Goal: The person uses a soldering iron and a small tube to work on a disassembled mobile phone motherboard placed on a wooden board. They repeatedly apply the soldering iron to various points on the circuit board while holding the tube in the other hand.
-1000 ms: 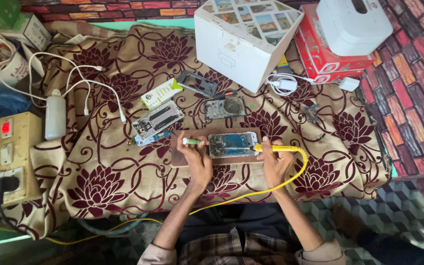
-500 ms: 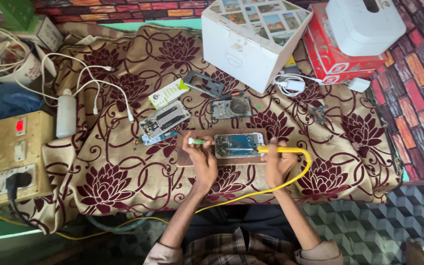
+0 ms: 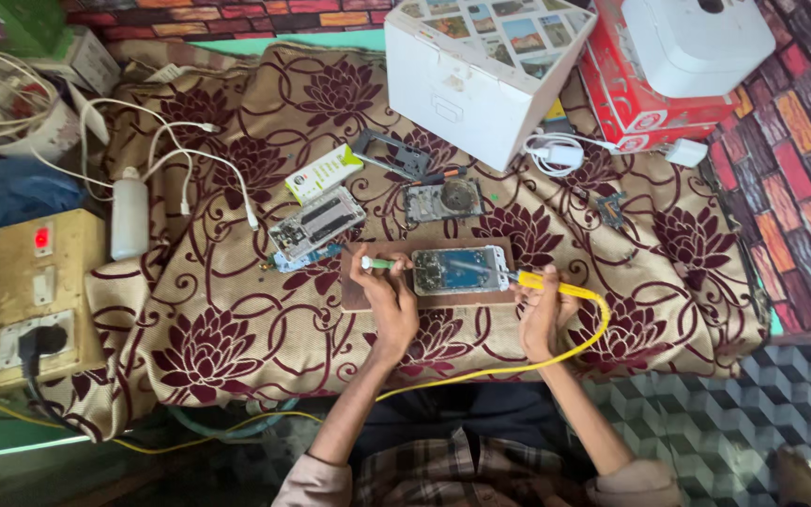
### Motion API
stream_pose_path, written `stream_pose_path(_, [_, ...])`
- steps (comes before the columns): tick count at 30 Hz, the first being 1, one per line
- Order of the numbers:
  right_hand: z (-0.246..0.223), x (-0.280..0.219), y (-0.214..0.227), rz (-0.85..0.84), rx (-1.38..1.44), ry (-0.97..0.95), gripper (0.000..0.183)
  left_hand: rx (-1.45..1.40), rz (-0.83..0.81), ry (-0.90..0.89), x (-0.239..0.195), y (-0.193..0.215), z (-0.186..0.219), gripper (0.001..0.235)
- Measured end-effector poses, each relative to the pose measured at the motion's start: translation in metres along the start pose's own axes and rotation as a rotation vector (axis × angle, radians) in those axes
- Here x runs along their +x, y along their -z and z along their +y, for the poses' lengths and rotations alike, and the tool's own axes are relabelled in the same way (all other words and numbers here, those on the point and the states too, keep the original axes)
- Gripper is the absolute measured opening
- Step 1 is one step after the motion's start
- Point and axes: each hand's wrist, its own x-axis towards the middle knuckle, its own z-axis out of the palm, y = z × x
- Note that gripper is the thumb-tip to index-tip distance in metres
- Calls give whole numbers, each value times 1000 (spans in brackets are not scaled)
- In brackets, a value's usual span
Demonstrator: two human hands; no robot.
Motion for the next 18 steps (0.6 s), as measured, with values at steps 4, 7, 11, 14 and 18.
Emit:
stream_pose_path(4, [9, 3, 4, -81, -22, 69, 22, -6, -8, 18, 2, -1, -6, 55])
stream_pose_path(7, [20, 2, 10, -115, 41, 117, 20, -65, -2, 16, 1, -2, -8, 54])
stream_pose_path(11, [24, 2, 13, -127, -45, 156, 18, -55, -6, 56, 0, -2, -6, 54])
stream_pose_path(14, [21, 3, 10, -101, -77, 150, 20, -41, -6, 72, 3, -3, -2, 53])
stream_pose_path(18, [15, -1, 5, -103, -139, 170, 23, -10, -12, 61, 3, -1, 4, 53])
